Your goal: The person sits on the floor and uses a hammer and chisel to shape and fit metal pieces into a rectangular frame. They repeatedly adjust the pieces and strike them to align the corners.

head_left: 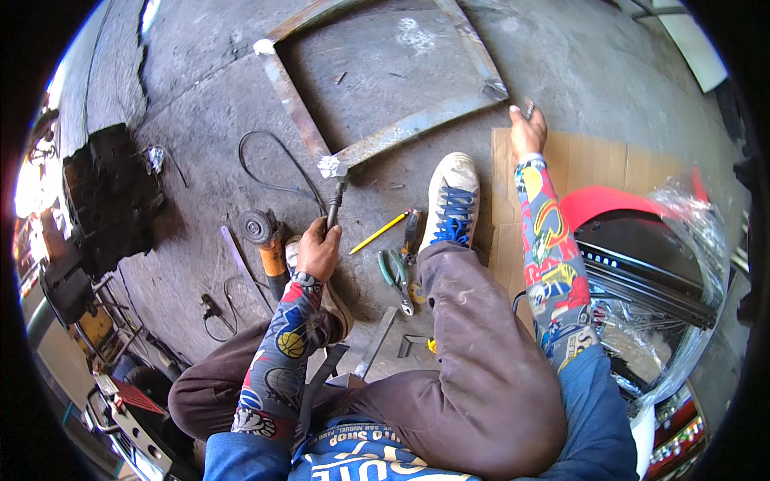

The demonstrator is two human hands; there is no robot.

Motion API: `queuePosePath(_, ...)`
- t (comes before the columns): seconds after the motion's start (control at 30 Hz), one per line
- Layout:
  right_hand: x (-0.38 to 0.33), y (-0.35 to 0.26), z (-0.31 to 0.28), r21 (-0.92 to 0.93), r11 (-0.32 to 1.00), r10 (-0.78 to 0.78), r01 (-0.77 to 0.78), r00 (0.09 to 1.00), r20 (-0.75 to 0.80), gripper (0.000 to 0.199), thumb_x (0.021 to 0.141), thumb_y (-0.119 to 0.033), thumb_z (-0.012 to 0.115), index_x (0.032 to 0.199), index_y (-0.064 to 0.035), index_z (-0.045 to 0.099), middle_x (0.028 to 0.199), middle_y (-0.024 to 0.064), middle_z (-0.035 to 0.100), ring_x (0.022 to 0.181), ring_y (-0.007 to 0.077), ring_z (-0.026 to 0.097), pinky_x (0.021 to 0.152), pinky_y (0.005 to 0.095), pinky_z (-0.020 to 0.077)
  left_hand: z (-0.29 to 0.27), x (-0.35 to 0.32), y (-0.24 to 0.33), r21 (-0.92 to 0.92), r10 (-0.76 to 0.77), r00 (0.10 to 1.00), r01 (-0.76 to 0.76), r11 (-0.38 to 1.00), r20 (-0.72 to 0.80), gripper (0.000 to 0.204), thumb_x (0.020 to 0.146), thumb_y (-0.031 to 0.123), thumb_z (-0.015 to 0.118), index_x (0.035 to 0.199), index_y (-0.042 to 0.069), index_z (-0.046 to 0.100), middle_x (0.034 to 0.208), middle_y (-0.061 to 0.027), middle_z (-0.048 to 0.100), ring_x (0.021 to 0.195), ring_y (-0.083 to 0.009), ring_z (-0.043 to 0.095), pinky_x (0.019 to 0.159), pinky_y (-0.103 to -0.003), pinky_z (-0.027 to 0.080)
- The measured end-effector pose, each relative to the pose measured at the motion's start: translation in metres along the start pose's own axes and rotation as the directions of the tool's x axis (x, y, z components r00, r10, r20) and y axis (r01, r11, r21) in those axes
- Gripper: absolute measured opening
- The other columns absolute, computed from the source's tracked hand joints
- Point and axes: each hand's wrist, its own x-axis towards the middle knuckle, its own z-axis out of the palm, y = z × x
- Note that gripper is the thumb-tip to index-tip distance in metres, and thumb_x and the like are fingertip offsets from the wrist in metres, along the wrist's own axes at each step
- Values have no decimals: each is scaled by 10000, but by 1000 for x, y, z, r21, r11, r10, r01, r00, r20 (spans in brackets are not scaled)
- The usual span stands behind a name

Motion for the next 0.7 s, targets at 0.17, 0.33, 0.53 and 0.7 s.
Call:
queuePosePath(0.17, 14, 12, 10, 106, 994, 8, -40, 957, 289, 400, 834, -221, 674, 1222, -142, 726, 988, 121, 757, 896, 218, 709, 844, 351, 531, -9, -11, 12, -208, -87, 992, 104, 973, 87, 315, 995, 237, 594, 1163, -27, 624, 757, -14, 567, 665, -91, 513, 579, -290, 434)
queuePosePath(0.33, -24, 15, -4, -105, 994, 45, -7, 932, 360, 406, 816, -310, 682, 1180, -143, 745, 954, 200, 741, 903, 262, 729, 821, 377, 537, -14, -13, 20, -243, -102, 994, 108, 964, 36, 321, 998, 247, 615, 1192, -8, 628, 755, 12, 571, 581, -75, 494, 502, -262, 402)
queuePosePath(0.53, -59, 12, -8, -133, 991, 15, 23, 962, 274, 467, 788, -442, 801, 1066, -69, 763, 964, 196, 745, 921, 338, 722, 824, 402, 540, -22, -9, 11, -313, -243, 961, 272, 910, 129, 346, 1010, 231, 619, 1244, -24, 626, 785, 33, 587, 609, -44, 477, 518, -228, 384)
queuePosePath(0.7, -35, -10, -3, -324, 946, 106, 14, 931, 348, 402, 745, -406, 846, 911, -61, 726, 903, 157, 743, 835, 342, 706, 781, 441, 535, -14, -5, -5, -164, -121, 993, 122, 979, 12, 364, 972, 203, 641, 1220, -64, 644, 965, -122, 726, 846, -162, 636, 779, -316, 521)
